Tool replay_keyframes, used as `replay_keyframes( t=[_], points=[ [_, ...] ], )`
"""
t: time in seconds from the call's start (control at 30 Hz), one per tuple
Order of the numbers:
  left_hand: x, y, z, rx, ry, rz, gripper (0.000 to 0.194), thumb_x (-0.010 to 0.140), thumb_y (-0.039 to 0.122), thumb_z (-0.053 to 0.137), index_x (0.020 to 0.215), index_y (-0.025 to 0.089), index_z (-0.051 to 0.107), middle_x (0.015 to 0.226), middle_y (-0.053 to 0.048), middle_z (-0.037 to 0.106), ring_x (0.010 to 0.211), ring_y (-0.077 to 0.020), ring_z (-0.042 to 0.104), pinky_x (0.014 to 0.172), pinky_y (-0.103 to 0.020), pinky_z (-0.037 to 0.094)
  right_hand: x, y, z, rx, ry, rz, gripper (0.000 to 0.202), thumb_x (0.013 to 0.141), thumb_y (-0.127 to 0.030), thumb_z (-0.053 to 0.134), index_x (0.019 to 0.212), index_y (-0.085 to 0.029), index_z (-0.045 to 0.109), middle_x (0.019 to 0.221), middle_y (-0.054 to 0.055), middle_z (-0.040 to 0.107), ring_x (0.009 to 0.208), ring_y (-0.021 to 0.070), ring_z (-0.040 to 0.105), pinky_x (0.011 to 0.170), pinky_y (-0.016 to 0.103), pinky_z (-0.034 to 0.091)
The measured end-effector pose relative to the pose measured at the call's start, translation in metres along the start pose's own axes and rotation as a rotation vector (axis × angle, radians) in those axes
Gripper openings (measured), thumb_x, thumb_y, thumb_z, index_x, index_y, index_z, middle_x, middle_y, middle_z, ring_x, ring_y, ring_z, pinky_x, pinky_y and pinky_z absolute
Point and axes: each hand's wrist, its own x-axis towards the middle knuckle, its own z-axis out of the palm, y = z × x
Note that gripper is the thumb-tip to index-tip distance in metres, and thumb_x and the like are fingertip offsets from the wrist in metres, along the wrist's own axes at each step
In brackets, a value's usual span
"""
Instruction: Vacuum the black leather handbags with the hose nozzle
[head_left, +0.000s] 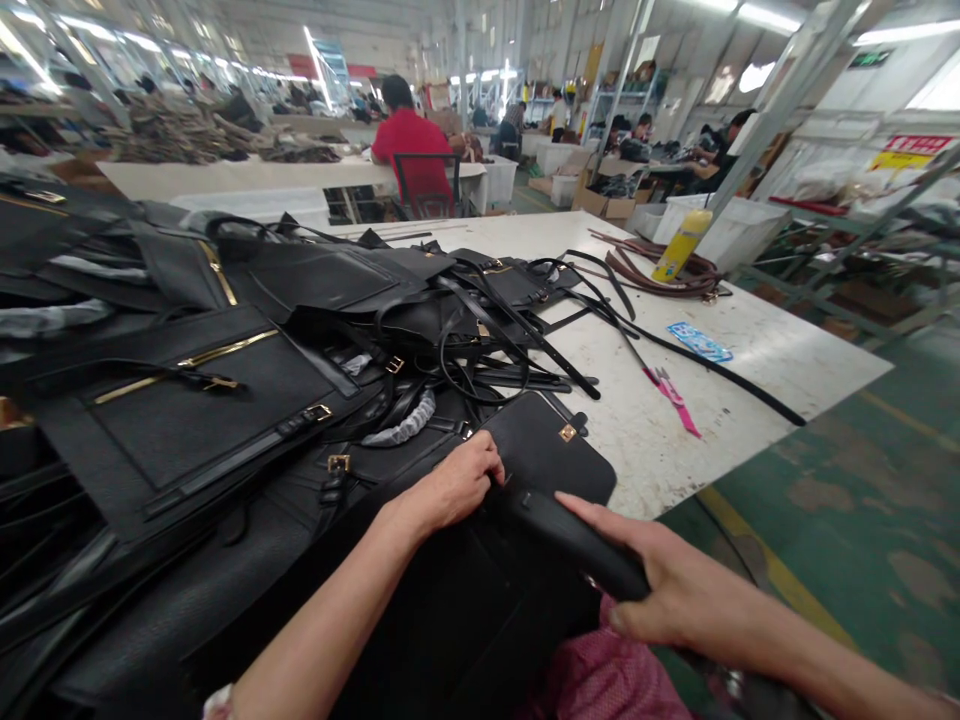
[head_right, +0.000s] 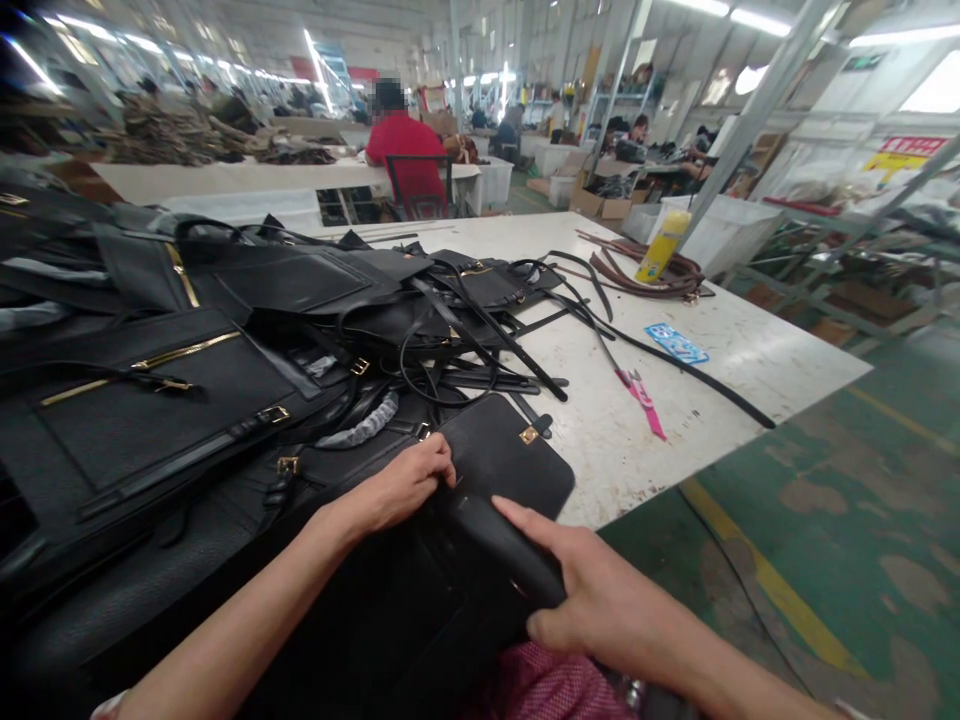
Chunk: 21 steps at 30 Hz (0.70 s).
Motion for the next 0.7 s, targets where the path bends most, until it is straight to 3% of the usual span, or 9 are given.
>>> replay_keyframes(
  t=[0.1,0.17,0.23,0.3,0.37,0.43,0.57,0.7],
  points=[
    [-0.006,-0.004,-0.006,-0.009,0.085,0.024,0.034,0.063,0.001,0.036,0.079,0.02,0.059,0.09,-0.001,0.049,0.084,-0.0126,0.048,0.077,-0.025,0.039,0.003,0.003,-0.001,-0.011,0.083,-0.014,0.084,0.061,-0.009,0.056,0.137,-0.028,0.025,0.087,-0.002,0.061,0.059,0.0115,0.052,0.048,0.019,0.039],
    [-0.013,-0.012,-0.014,0.018,0.29,-0.007,0.033,0.065,0.004,0.039,0.085,0.02,0.058,0.094,-0.001,0.05,0.088,-0.0135,0.049,0.081,-0.026,0.039,-0.003,0.01,-0.007,-0.067,0.219,-0.02,0.084,0.062,-0.013,0.056,0.138,-0.026,0.023,0.111,0.003,0.058,0.081,0.0193,0.058,0.065,0.026,0.046],
    [-0.022,-0.023,-0.024,0.062,0.54,-0.132,0.029,0.067,0.009,0.043,0.09,0.02,0.057,0.095,-0.002,0.05,0.09,-0.0158,0.049,0.084,-0.03,0.039,-0.011,0.017,-0.014,-0.148,0.34,-0.037,0.082,0.061,-0.016,0.056,0.137,-0.023,0.026,0.128,0.004,0.048,0.108,0.0257,0.049,0.089,0.034,0.04],
    [-0.03,-0.034,-0.031,0.042,0.644,-0.285,0.028,0.068,0.015,0.047,0.093,0.02,0.057,0.093,-0.003,0.052,0.088,-0.0178,0.051,0.084,-0.033,0.038,-0.019,0.021,-0.02,-0.179,0.358,-0.029,0.08,0.061,-0.019,0.055,0.136,-0.024,0.028,0.128,0.003,0.048,0.11,0.0275,0.047,0.092,0.036,0.037],
    [-0.035,-0.041,-0.034,-0.093,0.605,-0.385,0.028,0.067,0.016,0.049,0.093,0.021,0.058,0.09,-0.002,0.054,0.085,-0.0188,0.052,0.083,-0.034,0.038,-0.024,0.023,-0.022,-0.148,0.292,0.014,0.082,0.06,-0.019,0.054,0.137,-0.025,0.027,0.11,0.003,0.059,0.089,0.0256,0.058,0.076,0.033,0.046],
    [-0.037,-0.043,-0.035,-0.238,0.553,-0.436,0.027,0.066,0.017,0.05,0.09,0.022,0.061,0.084,-0.002,0.058,0.083,-0.0195,0.053,0.082,-0.034,0.037,-0.026,0.023,-0.021,-0.139,0.201,0.066,0.084,0.059,-0.017,0.054,0.137,-0.027,0.025,0.092,0.0,0.064,0.069,0.0216,0.06,0.059,0.027,0.046],
    [-0.032,-0.041,-0.036,-0.434,0.494,-0.481,0.023,0.064,0.018,0.052,0.084,0.018,0.064,0.073,-0.003,0.062,0.073,-0.0192,0.056,0.073,-0.032,0.04,-0.021,0.018,-0.012,-0.163,0.078,0.02,0.083,0.056,-0.011,0.055,0.134,-0.029,0.033,0.106,0.0,0.061,0.079,0.0221,0.059,0.067,0.026,0.045],
    [-0.029,-0.034,-0.038,-0.711,0.395,-0.468,0.027,0.058,0.014,0.053,0.082,0.014,0.065,0.074,-0.005,0.066,0.068,-0.0175,0.059,0.067,-0.029,0.043,-0.001,0.004,-0.004,-0.097,0.024,-0.025,0.087,0.054,-0.007,0.054,0.136,-0.027,0.03,0.099,0.0,0.063,0.069,0.0164,0.056,0.056,0.021,0.042]
  ],
)
